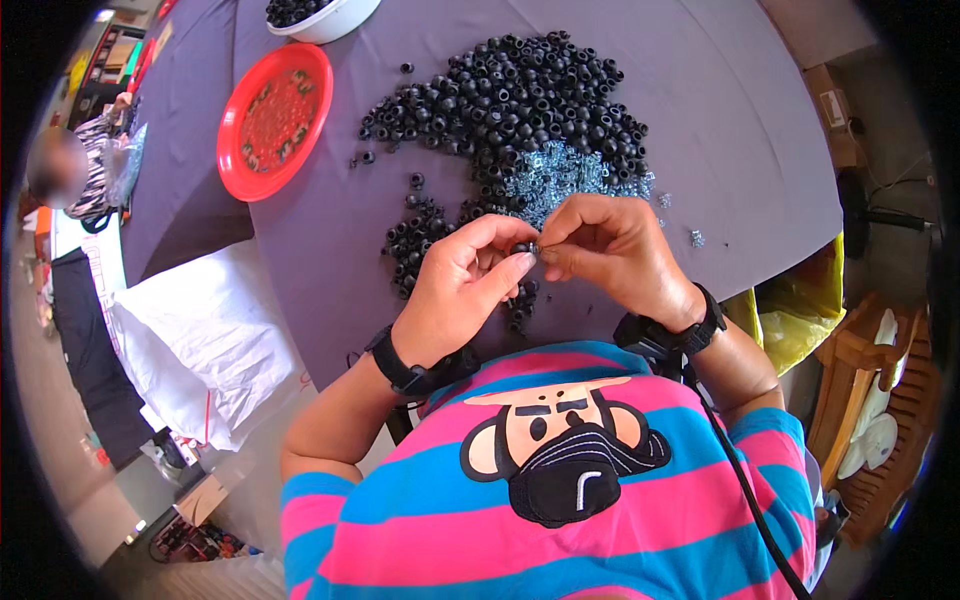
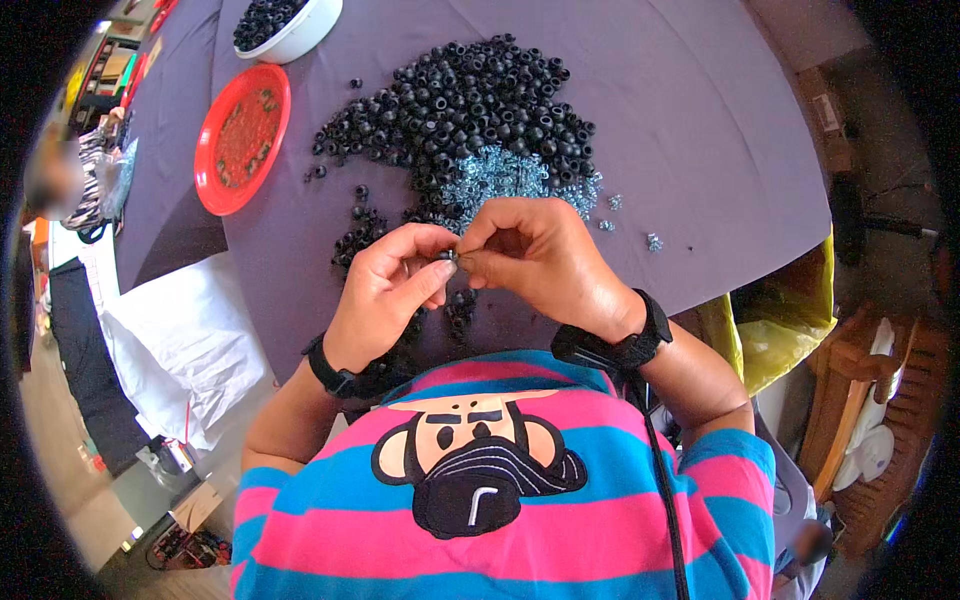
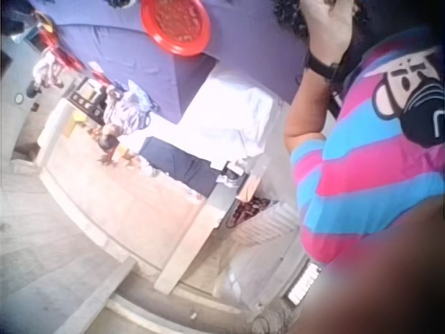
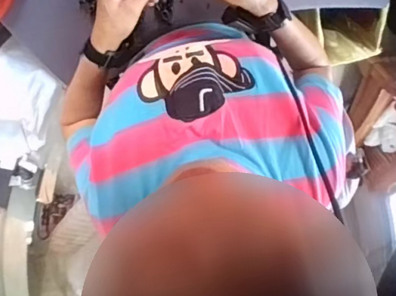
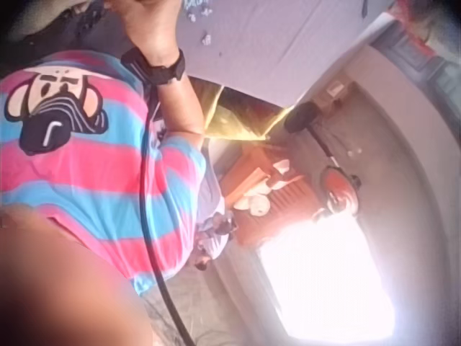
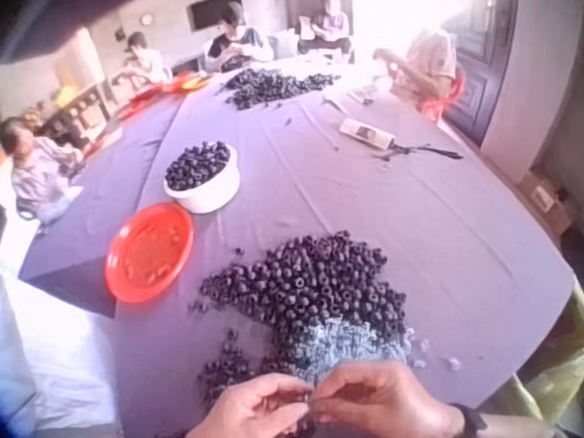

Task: Sorting small black plastic parts from a pile on the table.

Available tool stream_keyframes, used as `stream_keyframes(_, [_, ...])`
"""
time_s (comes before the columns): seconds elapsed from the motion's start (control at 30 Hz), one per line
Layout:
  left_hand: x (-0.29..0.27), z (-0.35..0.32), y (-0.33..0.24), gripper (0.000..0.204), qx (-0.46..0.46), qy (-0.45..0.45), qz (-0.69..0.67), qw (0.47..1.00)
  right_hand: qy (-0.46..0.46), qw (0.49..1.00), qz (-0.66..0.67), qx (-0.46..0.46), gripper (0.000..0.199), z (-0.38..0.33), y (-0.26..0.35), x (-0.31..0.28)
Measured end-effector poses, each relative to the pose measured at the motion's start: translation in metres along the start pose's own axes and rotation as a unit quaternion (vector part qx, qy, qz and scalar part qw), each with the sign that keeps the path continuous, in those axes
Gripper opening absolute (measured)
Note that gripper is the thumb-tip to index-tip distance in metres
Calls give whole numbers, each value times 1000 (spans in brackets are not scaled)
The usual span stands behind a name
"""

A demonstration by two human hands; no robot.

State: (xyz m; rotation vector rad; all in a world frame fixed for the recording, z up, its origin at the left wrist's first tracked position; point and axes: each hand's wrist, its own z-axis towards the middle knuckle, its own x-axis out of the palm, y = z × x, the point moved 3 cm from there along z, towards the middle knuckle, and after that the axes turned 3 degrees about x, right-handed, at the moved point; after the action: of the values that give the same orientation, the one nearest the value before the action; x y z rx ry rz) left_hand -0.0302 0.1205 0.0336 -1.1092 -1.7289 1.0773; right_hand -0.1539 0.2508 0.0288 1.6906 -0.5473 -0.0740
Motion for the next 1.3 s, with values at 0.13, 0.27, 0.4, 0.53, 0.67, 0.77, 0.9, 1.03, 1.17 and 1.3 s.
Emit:
stream_keyframes(0.13, [-5,0,5,16,67,-14,98,993,-7,999,0,39,6,3,0,1])
stream_keyframes(0.27, [-4,2,1,9,19,22,80,996,3,998,-3,56,6,3,0,2])
stream_keyframes(0.4, [-10,4,9,12,-87,89,-90,988,14,998,-62,-16,6,3,4,3])
stream_keyframes(0.53, [-7,3,10,11,-114,96,-145,978,0,969,-219,-116,5,3,11,6])
stream_keyframes(0.67, [-3,3,1,13,27,4,43,999,0,999,-36,6,4,2,2,5])
stream_keyframes(0.77, [-4,3,-6,13,117,1,179,977,21,998,-2,55,4,3,-1,3])
stream_keyframes(0.9, [-2,1,-3,13,47,1,185,982,10,998,-3,61,4,4,-2,5])
stream_keyframes(1.03, [-2,1,6,15,14,25,119,992,2,998,-62,-4,5,3,-1,5])
stream_keyframes(1.17, [-3,1,6,16,-72,45,8,996,9,969,-208,-133,9,2,6,6])
stream_keyframes(1.3, [-5,0,2,14,12,24,99,995,-22,997,63,39,10,2,2,2])
